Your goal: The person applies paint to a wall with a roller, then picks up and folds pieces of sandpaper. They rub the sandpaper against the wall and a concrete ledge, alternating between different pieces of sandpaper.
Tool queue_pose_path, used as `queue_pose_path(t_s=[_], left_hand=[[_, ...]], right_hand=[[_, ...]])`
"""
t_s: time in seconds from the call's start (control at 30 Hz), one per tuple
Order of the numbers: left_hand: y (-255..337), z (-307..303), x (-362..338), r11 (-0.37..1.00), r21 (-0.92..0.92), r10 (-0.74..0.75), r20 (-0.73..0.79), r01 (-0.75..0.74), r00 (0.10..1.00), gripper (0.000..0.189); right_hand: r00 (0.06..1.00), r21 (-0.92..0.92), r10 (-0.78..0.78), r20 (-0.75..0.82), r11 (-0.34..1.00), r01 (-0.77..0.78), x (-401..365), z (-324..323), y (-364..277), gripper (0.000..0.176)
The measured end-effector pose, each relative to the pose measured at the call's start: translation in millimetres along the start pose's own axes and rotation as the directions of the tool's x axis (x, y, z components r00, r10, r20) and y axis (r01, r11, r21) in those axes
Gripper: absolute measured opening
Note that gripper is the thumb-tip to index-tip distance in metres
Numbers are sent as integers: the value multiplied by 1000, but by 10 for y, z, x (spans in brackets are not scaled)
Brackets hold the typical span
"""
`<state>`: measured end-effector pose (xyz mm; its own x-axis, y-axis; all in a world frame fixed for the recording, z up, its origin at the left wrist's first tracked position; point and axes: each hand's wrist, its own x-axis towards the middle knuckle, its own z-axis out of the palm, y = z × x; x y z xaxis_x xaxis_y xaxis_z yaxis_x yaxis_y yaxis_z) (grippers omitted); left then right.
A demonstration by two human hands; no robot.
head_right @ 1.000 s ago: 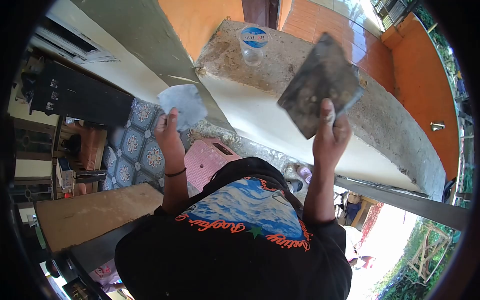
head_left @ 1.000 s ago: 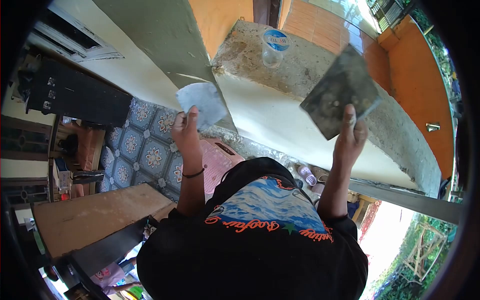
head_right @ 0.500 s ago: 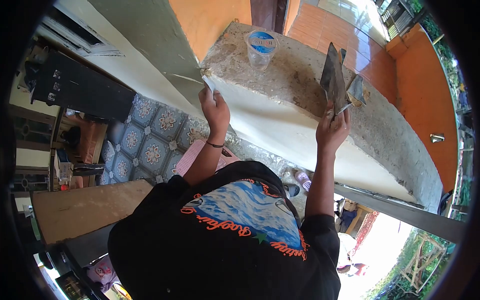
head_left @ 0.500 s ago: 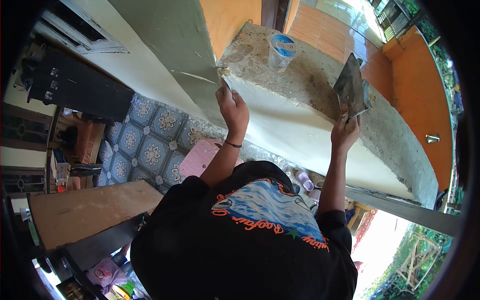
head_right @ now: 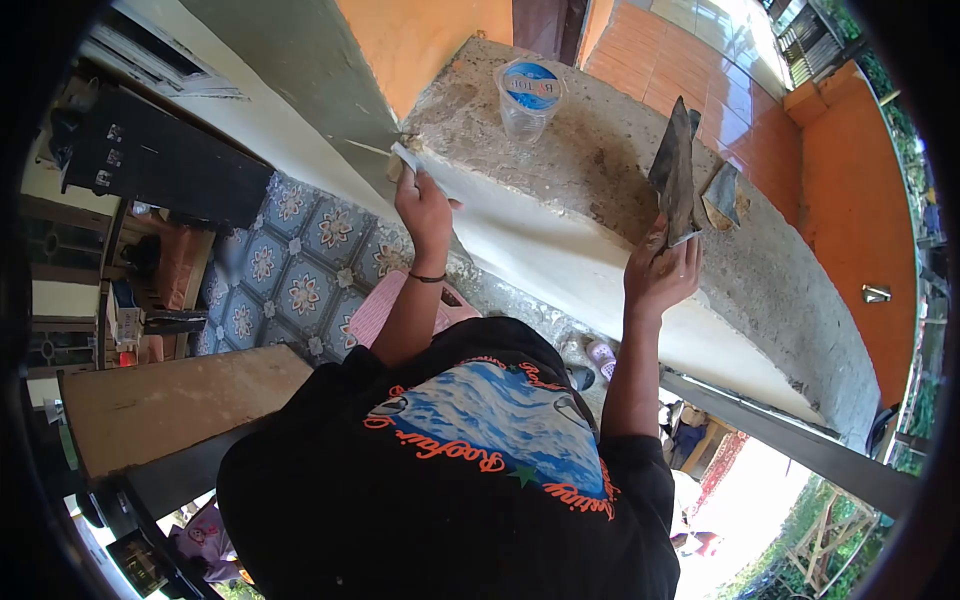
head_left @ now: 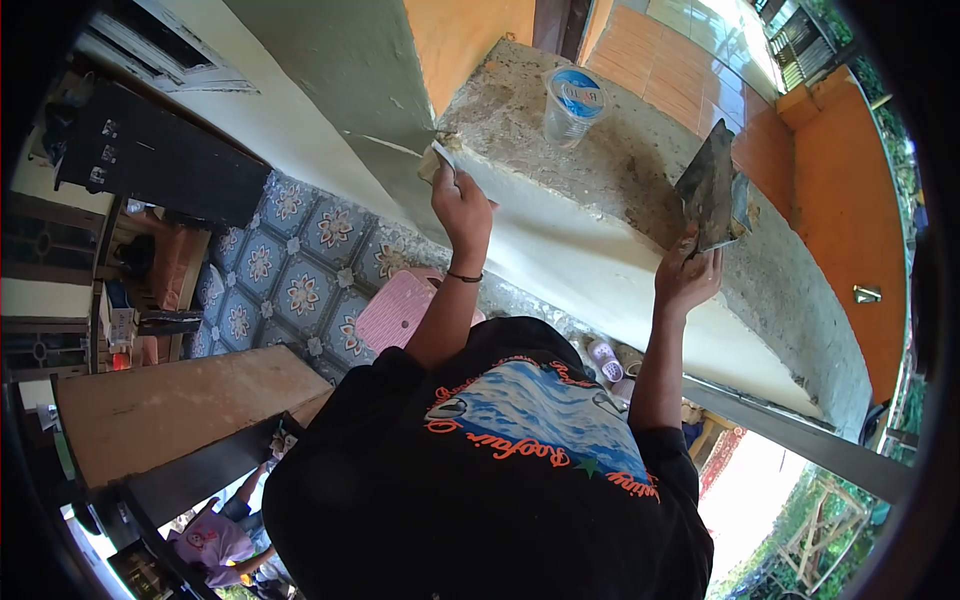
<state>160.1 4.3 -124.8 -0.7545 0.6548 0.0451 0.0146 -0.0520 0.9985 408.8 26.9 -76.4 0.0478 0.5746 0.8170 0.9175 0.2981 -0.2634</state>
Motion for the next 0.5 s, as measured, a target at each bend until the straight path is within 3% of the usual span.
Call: queue_pose_path(t_s=[0.1,0.17,0.2,0.23,0.3,0.33,0.37,0.43,0.5], left_hand=[[-115,38,-23,1000,-7,-25,23,25,999,40],[-421,100,-142,964,87,249,58,-253,967,40],[-465,123,-198,942,128,306,49,-310,951,42],[-297,109,-170,943,130,303,45,-307,952,42],[5,89,-114,999,-39,-7,30,8,1000,44],[-1,90,-114,998,-32,-57,42,58,997,44],[-111,80,-121,997,-34,-61,42,63,997,44],[-343,40,-102,956,193,207,78,-219,975,44],[-291,17,-44,960,200,190,38,-194,981,46]], right_hand=[[999,-66,-39,6,997,39,-14,6,25,18],[1000,-55,-14,-10,998,13,-7,23,-15,18],[1000,-51,-15,-1,999,15,-21,17,-23,18],[1000,-66,-12,2,998,12,-19,24,-26,18],[1000,-86,-14,11,996,15,-24,24,-22,17],[1000,-98,-15,5,995,16,-27,23,-31,17],[1000,-110,-16,-3,994,16,-22,24,-32,17],[999,-91,-44,-24,995,41,5,48,-23,17],[997,-73,-70,-28,995,68,-1,41,-36,16]])
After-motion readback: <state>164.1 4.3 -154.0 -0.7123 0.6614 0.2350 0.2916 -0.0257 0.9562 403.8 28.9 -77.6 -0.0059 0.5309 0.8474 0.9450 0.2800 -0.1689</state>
